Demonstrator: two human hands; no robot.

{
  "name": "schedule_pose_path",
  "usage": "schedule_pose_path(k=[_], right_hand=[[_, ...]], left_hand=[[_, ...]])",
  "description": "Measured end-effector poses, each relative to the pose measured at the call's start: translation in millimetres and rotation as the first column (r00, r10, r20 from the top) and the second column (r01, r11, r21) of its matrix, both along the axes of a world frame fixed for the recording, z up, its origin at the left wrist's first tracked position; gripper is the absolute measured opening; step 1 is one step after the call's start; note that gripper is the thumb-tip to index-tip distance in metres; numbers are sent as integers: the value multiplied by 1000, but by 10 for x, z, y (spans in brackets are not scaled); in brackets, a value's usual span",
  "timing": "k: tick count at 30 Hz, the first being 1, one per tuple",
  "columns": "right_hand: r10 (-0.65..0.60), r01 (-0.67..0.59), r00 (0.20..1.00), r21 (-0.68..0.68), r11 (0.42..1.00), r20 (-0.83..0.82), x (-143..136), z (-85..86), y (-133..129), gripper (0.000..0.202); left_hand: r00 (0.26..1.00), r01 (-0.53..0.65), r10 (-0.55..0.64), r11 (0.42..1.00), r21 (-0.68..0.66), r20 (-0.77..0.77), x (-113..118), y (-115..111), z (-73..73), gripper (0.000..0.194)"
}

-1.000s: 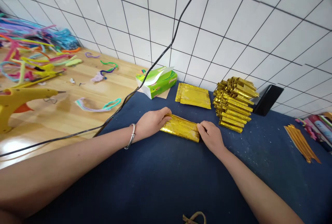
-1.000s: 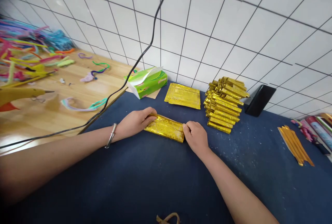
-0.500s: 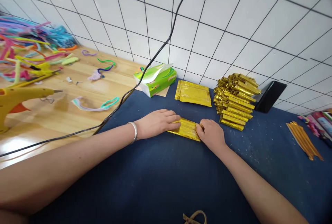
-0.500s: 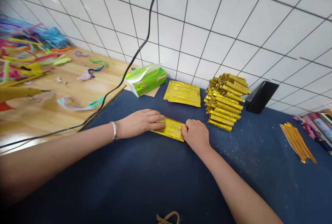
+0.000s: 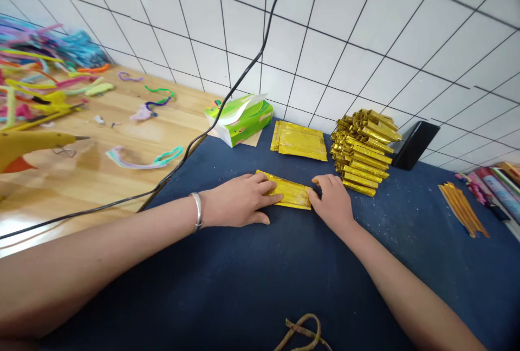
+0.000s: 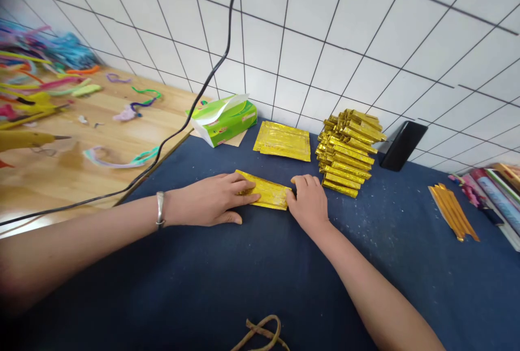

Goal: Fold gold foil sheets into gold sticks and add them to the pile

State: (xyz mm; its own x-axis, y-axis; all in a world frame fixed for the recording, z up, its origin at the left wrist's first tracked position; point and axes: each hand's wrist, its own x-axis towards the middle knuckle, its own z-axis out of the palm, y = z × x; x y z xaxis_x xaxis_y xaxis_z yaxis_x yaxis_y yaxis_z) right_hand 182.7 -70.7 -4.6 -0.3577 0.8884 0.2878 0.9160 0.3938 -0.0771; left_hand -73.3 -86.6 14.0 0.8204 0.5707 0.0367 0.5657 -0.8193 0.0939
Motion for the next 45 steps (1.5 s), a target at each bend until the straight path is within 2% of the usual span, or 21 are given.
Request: schedule_pose_path(k=[3,4,6,10,17,25,33,38,41,45], right_hand=[[207,-210,977,55,976,53,-141,92,-198,34],[296,-299,952,28,954,85,-197,100,-270,37],[400,-395,907,-64,917,132,-292,84,-391,44],[400,-374,895,-158,914,198,-333,18,-480,52],[437,-393,862,-204,896,258,-167,16,-512,61],[366,-269,856,-291,918,365,-124,125,-676,73],[337,-252,842,-246,936,420,-138,199,-789,74],[333,-246,823,-239,939,460,-135,321,-808,67],[334,-252,828,-233,939,450,-129,375,-808,59],[335,-285,830,-177,942,445,-86,369,-825,53]], left_hand=[[1000,2,-2,1000,-4,-13,-15,-1,-21,55],[1000,0,0,1000,-3,-15,-19,-1,-28,54],[1000,-9,9,1000,1,-14,-25,-4,-36,52],[1000,-7,7,1000,-10,15,-42,-10,-40,51],[999,-6,9,998,-64,49,-90,8,-69,52],[996,-1,9,996,-91,84,-114,40,-84,47],[993,-67,74,994,-81,92,4,0,-20,37],[993,-97,100,994,-52,58,155,-8,26,36],[973,-231,231,973,15,29,351,25,15,38],[898,-441,437,889,127,56,591,10,-83,32]])
